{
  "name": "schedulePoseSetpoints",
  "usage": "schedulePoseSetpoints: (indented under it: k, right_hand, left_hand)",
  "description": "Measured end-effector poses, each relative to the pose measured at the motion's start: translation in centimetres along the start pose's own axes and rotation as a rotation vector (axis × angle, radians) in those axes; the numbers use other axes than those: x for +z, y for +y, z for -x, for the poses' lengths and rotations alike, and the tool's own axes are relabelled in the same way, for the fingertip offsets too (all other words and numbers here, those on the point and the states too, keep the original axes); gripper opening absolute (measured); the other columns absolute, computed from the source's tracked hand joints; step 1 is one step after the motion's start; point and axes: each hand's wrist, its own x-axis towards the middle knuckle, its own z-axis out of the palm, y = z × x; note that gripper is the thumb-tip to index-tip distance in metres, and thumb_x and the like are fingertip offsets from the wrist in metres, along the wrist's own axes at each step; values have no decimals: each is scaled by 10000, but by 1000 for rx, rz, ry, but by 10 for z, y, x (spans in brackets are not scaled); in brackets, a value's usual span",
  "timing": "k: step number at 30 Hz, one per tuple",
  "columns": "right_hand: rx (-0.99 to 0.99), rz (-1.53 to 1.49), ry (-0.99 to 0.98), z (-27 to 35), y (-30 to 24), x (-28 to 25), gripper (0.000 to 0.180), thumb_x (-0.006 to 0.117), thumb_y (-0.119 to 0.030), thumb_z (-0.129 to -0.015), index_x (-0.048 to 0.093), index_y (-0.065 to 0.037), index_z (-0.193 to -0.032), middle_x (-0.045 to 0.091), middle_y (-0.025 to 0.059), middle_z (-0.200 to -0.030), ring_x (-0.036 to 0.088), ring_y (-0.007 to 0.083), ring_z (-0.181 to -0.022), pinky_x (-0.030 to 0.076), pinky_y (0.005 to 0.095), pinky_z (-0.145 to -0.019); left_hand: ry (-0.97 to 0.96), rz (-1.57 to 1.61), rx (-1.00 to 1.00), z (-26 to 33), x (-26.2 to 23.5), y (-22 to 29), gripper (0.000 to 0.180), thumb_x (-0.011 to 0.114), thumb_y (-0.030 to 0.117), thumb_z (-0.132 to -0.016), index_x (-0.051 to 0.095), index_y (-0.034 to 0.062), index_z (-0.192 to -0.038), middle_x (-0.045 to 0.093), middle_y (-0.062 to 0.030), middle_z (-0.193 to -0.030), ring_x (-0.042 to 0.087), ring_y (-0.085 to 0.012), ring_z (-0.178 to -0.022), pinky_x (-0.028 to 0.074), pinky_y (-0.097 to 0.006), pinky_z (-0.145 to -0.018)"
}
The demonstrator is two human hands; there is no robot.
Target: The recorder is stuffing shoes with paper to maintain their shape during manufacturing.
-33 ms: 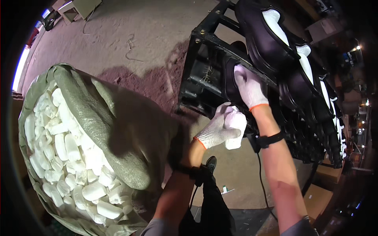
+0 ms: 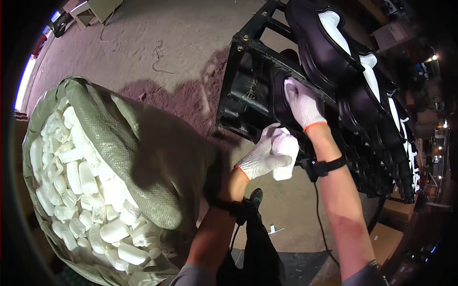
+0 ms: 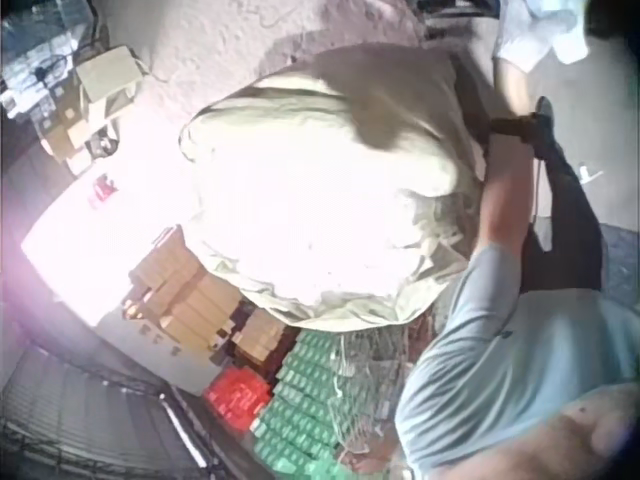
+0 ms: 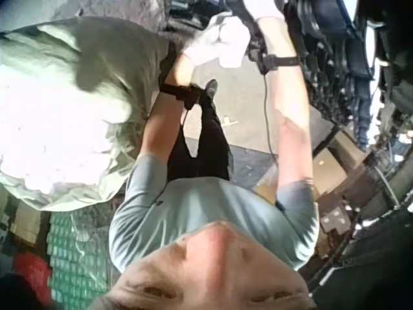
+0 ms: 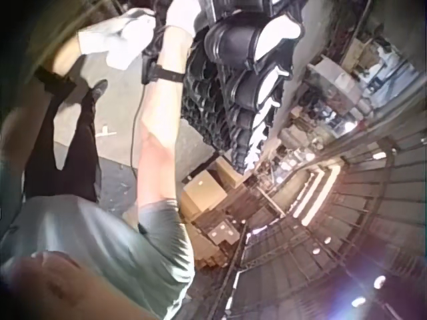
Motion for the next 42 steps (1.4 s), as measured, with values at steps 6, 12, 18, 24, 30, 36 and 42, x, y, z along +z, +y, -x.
schedulePoseSetpoints:
  k: [6, 12, 18, 24, 30, 36, 42]
  right_hand:
    - [231, -120, 11, 5, -21, -4, 342, 727, -346, -1065, 828, -68, -1236, 813, 207, -1235, 766, 413, -1189, 589, 459, -1054]
    - [41, -309, 35, 42, -20, -50, 314, 714, -255, -1076, 819, -46, -1285, 809, 219, -1237, 790, 398, -1139, 585, 447, -1046]
    - [127, -618, -147, 197, -53, -105, 708, 886, -88, -851, 651, -57, -1518, 626, 204, -1469, 646, 379, -1320, 554, 450, -1110]
    - [376, -565, 278, 205, 6, -121, 544, 738, 27, -892, 650, -31, -1426, 685, 154, -1378, 684, 255, -1221, 575, 372, -1061]
    - [514, -499, 263, 120, 96, -88, 187, 708, -188, -1050, 709, -20, -1132, 749, 108, -965, 694, 261, -769, 533, 398, -700]
    - [11, 253, 73, 65, 88, -60, 249, 620, -251, -1072, 809, -92, -1042, 818, 162, -999, 776, 415, -982, 598, 514, -941]
    - [-35, 134, 320, 62, 39, -54, 188, 735, -224, -1021, 823, -58, -1022, 807, 170, -978, 767, 424, -946, 609, 524, -904]
  left_hand:
    - [120, -14, 14, 29, 3, 11, 746, 894, 356, -807, 673, 63, -1457, 454, -239, -1661, 202, -452, -1675, 303, -526, -1362]
    - [376, -741, 281, 31, 13, 20, 536, 911, 292, -888, 730, 19, -1312, 665, -118, -1378, 556, -230, -1413, 481, -428, -1194]
    - [391, 412, -202, 30, 66, 14, 674, 899, 167, -920, 563, 47, -1491, 586, -81, -1390, 678, -170, -1125, 621, -331, -923]
    - [343, 648, -286, 15, 122, -3, 531, 894, 295, -975, 671, 55, -1392, 554, -109, -1457, 586, -221, -1328, 515, -375, -1144]
    - [423, 67, -147, 0, 132, -17, 660, 778, 29, -1010, 532, 103, -1618, 681, -93, -1267, 715, -206, -1073, 649, -372, -874]
    - [310, 4, -482, -12, 125, 37, 1004, 847, 67, -903, 331, 114, -1764, 668, -184, -1441, 718, -265, -1182, 634, -395, -955]
    - [325, 184, -342, -29, 117, 7, 1065, 866, 51, -870, 293, 88, -1768, 654, -204, -1442, 710, -273, -1205, 629, -394, -991]
